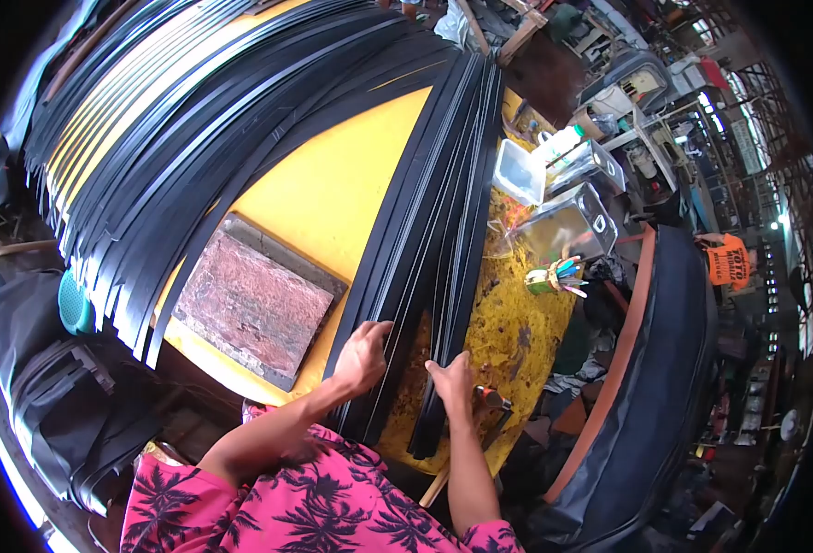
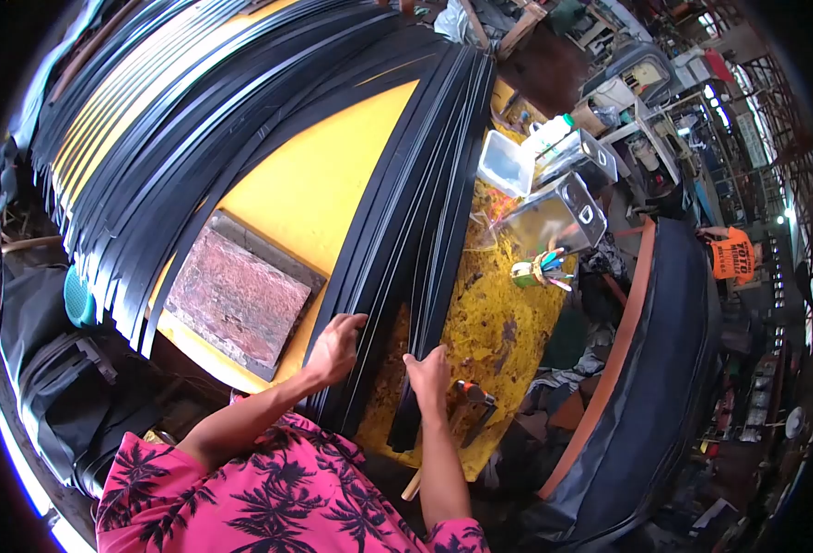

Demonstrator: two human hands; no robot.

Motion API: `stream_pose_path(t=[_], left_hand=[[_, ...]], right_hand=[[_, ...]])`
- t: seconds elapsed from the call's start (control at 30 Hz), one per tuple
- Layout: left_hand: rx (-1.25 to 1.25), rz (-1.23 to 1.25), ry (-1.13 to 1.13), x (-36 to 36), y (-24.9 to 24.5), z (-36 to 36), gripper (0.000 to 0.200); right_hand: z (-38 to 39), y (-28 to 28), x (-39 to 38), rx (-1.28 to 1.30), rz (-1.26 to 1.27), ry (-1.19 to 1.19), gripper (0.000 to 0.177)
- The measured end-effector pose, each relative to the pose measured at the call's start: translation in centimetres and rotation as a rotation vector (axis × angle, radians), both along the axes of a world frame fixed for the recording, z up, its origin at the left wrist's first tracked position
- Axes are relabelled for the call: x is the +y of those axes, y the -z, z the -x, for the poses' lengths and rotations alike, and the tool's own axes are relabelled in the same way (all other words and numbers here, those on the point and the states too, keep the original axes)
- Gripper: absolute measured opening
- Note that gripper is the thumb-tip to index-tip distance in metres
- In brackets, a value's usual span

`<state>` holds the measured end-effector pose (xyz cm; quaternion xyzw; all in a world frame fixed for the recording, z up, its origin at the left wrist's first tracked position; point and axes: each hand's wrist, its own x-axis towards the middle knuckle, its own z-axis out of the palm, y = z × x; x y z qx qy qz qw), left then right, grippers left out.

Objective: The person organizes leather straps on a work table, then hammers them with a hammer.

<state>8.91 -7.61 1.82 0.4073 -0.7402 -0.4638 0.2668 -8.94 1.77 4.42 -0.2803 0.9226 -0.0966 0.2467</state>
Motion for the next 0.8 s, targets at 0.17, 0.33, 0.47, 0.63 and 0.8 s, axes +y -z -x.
stream_pose_path(t=[0.17, 0.33, 0.47, 0.63, 0.8], left_hand=[[0.005, 0.06, -0.017, -1.3, -0.2, -1.8, 0.026], [0.005, 0.095, 0.039, -0.6, -0.1, -2.4, 0.025], [0.013, 0.211, 0.097, 0.5, 0.1, -2.5, 0.025], [0.022, 0.179, 0.156, 1.8, -0.3, -3.5, 0.025], [0.033, 0.185, 0.106, 1.7, 0.0, -4.2, 0.021]], right_hand=[[-2.7, 0.7, 0.0, 0.138, -0.076, 0.044, 0.078], [-2.9, -0.8, 0.5, 0.447, 0.016, -0.089, 0.087], [-3.3, -0.5, 1.0, 0.666, 0.158, -0.534, 0.039], [-3.0, 1.0, 1.0, 0.426, 0.05, -0.792, 0.008], [-4.4, 1.8, 0.7, 0.138, 0.185, -0.459, 0.022]])
